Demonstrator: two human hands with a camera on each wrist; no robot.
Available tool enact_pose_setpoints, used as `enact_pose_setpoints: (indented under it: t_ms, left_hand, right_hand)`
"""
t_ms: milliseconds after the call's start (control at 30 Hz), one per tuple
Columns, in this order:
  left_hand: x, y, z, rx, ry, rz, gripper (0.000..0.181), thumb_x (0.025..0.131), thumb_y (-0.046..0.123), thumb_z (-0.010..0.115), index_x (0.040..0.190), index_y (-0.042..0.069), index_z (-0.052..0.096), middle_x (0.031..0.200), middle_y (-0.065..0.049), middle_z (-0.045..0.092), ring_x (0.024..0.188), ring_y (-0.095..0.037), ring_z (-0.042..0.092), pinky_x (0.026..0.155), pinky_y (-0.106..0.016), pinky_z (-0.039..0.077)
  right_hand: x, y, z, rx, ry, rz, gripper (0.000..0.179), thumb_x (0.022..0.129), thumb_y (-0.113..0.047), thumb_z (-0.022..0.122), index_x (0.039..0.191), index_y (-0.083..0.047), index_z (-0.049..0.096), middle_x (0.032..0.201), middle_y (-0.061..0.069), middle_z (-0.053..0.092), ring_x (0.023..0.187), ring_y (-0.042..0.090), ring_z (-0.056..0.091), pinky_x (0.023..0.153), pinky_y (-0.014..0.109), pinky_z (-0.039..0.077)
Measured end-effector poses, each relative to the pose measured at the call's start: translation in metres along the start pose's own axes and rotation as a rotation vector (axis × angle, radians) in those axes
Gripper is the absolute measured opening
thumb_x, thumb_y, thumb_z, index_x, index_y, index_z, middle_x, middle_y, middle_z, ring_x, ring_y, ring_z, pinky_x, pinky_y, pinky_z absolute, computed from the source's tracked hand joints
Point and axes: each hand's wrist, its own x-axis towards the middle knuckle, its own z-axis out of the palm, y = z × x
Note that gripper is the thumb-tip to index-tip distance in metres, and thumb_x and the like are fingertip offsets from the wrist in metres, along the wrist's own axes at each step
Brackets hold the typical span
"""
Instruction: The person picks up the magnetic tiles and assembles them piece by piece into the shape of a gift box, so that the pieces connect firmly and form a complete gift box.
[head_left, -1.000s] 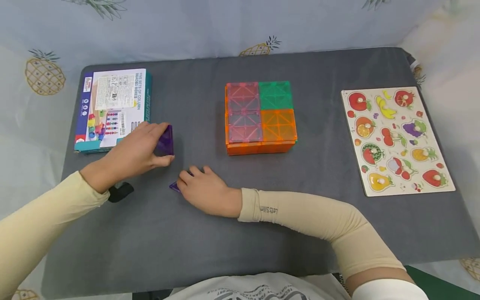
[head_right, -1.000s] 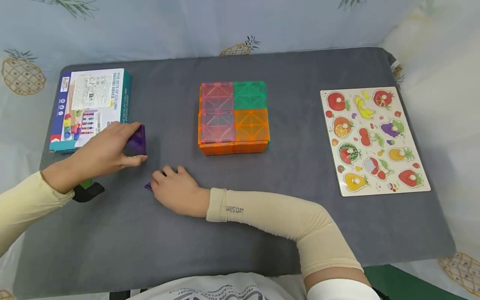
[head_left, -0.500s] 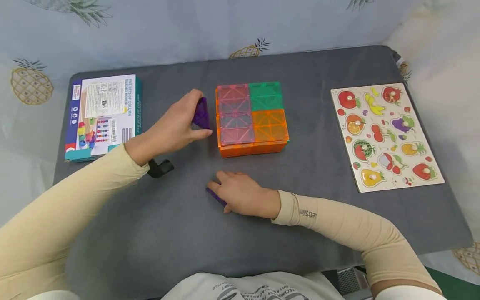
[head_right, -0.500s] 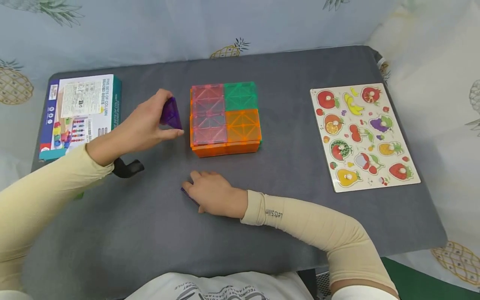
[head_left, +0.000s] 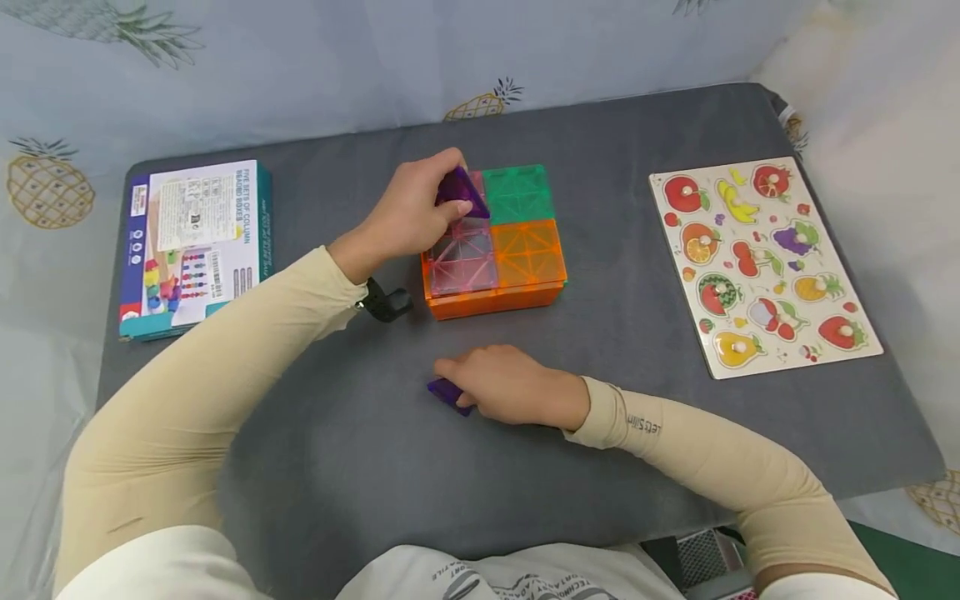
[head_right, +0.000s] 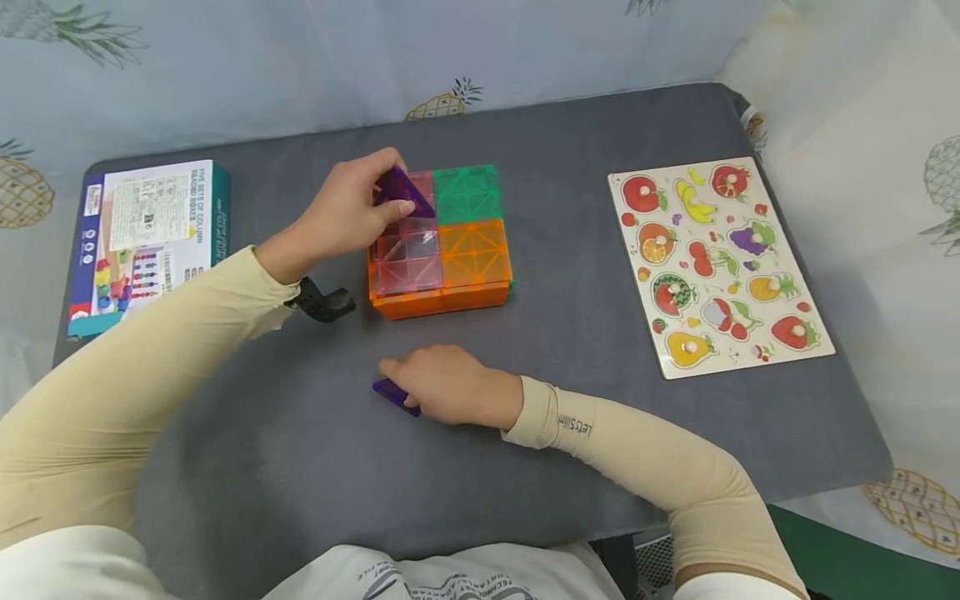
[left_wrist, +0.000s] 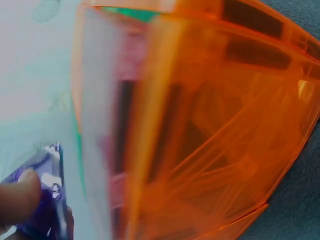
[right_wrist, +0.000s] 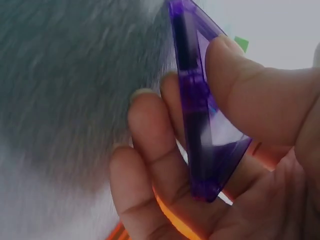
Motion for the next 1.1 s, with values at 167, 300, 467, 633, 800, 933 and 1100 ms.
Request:
enact_pose_setpoints:
  t_ms: [167,300,467,633,800,933,1100]
  left_hand:
    - [-0.004,-0.003,0.010,0.033,-0.011,-0.009,0.017,0.094,0.016,0.061,0.103,0.004,0.054,0.093,-0.011,0.062,0.073,-0.024,0.053,0.065,-0.030,0.042]
    - [-0.008,-0.006,0.011,0.042,0.014,-0.004,0.016,0.094,0.019,0.063,0.100,0.006,0.056,0.086,-0.009,0.062,0.068,-0.023,0.052,0.061,-0.030,0.040]
    - [-0.011,-0.012,0.012,0.063,0.035,0.001,0.021,0.089,0.022,0.069,0.101,0.006,0.062,0.096,-0.009,0.060,0.080,-0.023,0.049,0.070,-0.031,0.039]
    - [-0.020,-0.015,0.016,0.018,0.081,-0.034,0.042,0.083,0.031,0.075,0.116,0.008,0.061,0.118,-0.011,0.049,0.108,-0.027,0.039,0.088,-0.038,0.037]
    - [-0.040,-0.016,0.024,-0.021,0.129,-0.091,0.073,0.077,0.042,0.079,0.135,0.012,0.047,0.143,-0.011,0.028,0.130,-0.030,0.022,0.107,-0.046,0.030]
    - [-0.067,-0.028,0.038,-0.038,0.126,-0.145,0.107,0.071,0.051,0.080,0.151,0.011,0.022,0.158,-0.011,0.003,0.144,-0.032,0.008,0.115,-0.052,0.024]
    - [-0.096,-0.045,0.061,-0.111,0.145,-0.164,0.122,0.071,0.064,0.070,0.155,0.012,-0.001,0.162,-0.010,-0.007,0.150,-0.028,0.001,0.116,-0.055,0.019]
  right_hand:
    - [-0.016,0.010,-0.021,0.024,0.079,-0.048,0.018,0.088,-0.024,0.070,0.091,-0.017,0.053,0.068,-0.006,0.053,0.060,0.008,0.050,0.056,0.022,0.041]
    - [-0.033,0.021,-0.056,0.041,0.311,-0.089,0.018,0.087,-0.024,0.071,0.094,-0.013,0.057,0.074,-0.005,0.057,0.065,0.009,0.051,0.062,0.025,0.043]
    - [-0.039,0.061,-0.100,0.101,0.617,0.029,0.015,0.089,-0.016,0.069,0.095,-0.006,0.061,0.086,0.005,0.067,0.076,0.018,0.062,0.068,0.032,0.045]
    - [-0.025,0.110,-0.107,0.185,0.643,0.231,0.016,0.092,-0.016,0.066,0.099,-0.003,0.059,0.097,0.014,0.071,0.096,0.030,0.066,0.078,0.041,0.049]
    - [-0.018,0.120,-0.100,0.194,0.642,0.267,0.025,0.091,-0.021,0.067,0.108,-0.004,0.061,0.108,0.015,0.068,0.108,0.033,0.062,0.094,0.049,0.047]
    - [-0.026,0.121,-0.091,0.236,0.629,0.300,0.059,0.089,-0.036,0.067,0.136,-0.007,0.048,0.134,0.015,0.052,0.122,0.031,0.047,0.102,0.049,0.040]
    - [-0.045,0.119,-0.066,0.455,0.629,0.325,0.103,0.079,-0.057,0.068,0.155,-0.016,0.012,0.158,0.008,0.024,0.143,0.024,0.029,0.111,0.052,0.032]
